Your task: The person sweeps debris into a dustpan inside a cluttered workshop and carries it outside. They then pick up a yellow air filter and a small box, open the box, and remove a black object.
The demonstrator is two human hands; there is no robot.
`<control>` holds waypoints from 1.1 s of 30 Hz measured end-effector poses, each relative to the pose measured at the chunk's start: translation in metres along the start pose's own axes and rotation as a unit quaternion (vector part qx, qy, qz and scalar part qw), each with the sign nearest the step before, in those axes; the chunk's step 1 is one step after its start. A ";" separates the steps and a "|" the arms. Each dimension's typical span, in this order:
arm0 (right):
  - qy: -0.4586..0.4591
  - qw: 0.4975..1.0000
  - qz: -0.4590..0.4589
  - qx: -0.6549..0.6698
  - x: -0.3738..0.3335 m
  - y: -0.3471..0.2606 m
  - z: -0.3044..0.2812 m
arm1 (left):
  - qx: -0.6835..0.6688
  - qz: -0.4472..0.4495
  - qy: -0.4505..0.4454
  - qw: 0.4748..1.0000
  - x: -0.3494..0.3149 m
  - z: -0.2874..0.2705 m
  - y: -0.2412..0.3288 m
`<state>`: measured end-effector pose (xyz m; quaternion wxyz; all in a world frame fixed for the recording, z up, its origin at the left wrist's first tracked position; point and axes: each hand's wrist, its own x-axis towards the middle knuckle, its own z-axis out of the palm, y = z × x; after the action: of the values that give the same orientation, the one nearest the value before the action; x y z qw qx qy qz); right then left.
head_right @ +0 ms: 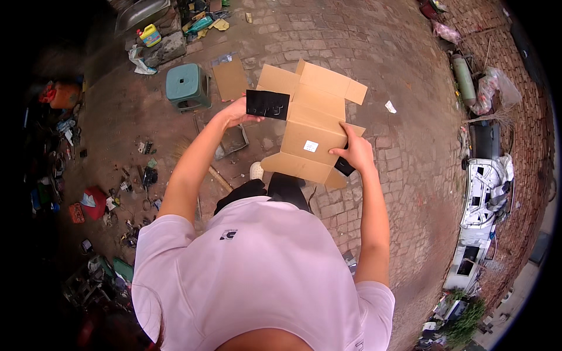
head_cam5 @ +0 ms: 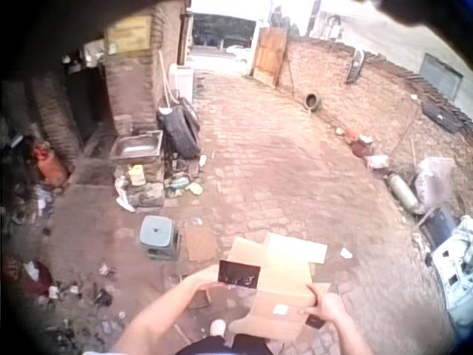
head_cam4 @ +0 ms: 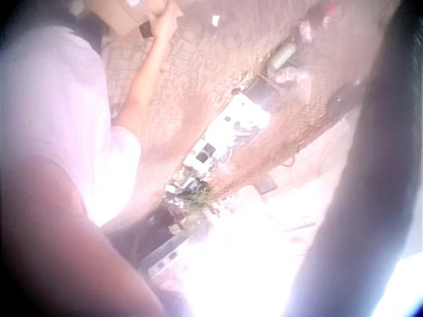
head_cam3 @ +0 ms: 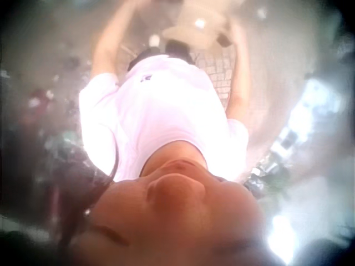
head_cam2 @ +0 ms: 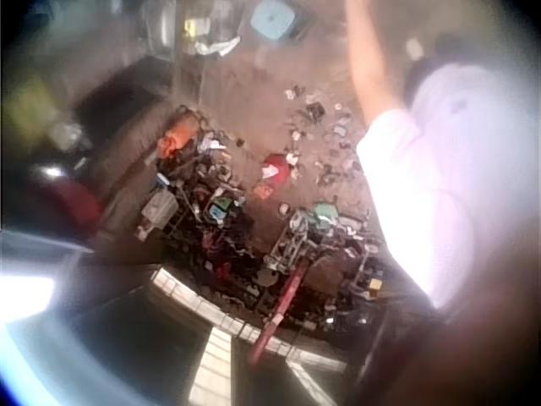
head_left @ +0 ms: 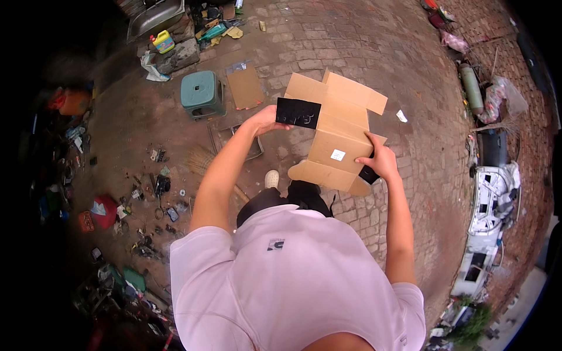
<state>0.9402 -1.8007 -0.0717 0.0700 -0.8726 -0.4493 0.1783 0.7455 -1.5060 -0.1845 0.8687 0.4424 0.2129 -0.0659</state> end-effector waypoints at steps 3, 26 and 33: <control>-0.044 0.993 -0.055 -0.098 0.075 0.002 -0.006 | 0.169 0.036 0.052 0.984 0.016 -0.040 0.010; -0.337 0.820 -0.426 -0.183 0.550 -0.101 0.166 | -0.555 -0.002 0.525 0.645 0.276 -0.154 -0.034; -0.327 0.826 -0.448 -0.099 0.640 -0.080 0.268 | -0.378 -0.043 0.535 0.755 0.315 -0.301 -0.109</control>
<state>1.1202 -1.2465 -0.4567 -0.0957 -0.4680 -0.8027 0.3569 0.9027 -1.3081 -0.5559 0.7061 0.0314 0.6691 0.2295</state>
